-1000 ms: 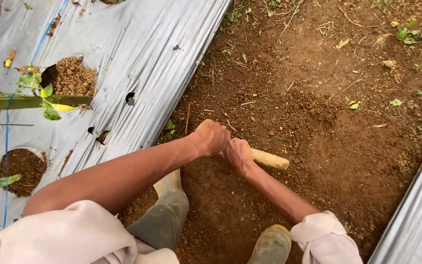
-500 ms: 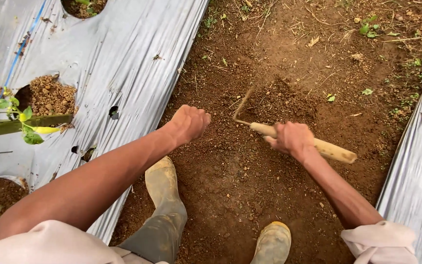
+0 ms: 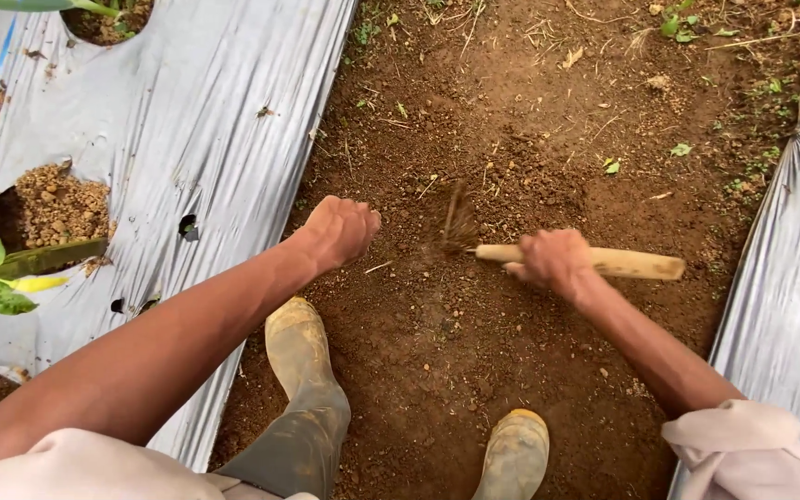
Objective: Loosening soil in a walkway using a hand hoe and then manually transferring the loose soil into planting holes around crops.
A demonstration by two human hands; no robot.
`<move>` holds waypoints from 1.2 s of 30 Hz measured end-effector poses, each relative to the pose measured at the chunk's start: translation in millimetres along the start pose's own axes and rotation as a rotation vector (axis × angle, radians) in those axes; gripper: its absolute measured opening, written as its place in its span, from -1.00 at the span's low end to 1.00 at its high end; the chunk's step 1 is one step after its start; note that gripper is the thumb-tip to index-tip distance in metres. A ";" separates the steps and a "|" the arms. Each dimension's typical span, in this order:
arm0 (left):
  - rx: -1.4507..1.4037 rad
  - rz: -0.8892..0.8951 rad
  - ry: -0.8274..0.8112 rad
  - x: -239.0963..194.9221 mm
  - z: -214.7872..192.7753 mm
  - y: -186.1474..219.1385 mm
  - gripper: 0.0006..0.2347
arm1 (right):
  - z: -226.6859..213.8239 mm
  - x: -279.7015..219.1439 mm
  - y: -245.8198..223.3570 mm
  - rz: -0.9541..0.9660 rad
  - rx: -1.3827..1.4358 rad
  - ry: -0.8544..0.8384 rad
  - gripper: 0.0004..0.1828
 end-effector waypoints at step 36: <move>0.002 -0.030 -0.022 8.4 -27.9 17.6 -0.62 | -39.7 -13.3 -1.5 0.146 0.839 -0.020 -0.39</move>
Point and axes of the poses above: each hand's wrist, its own x-axis towards the middle knuckle, its own z-axis out of the palm, y = z × x, the point moved 7 cm from there along x, towards the middle knuckle, and after that the axes turned 10 degrees about -x, right-handed, at the moved point
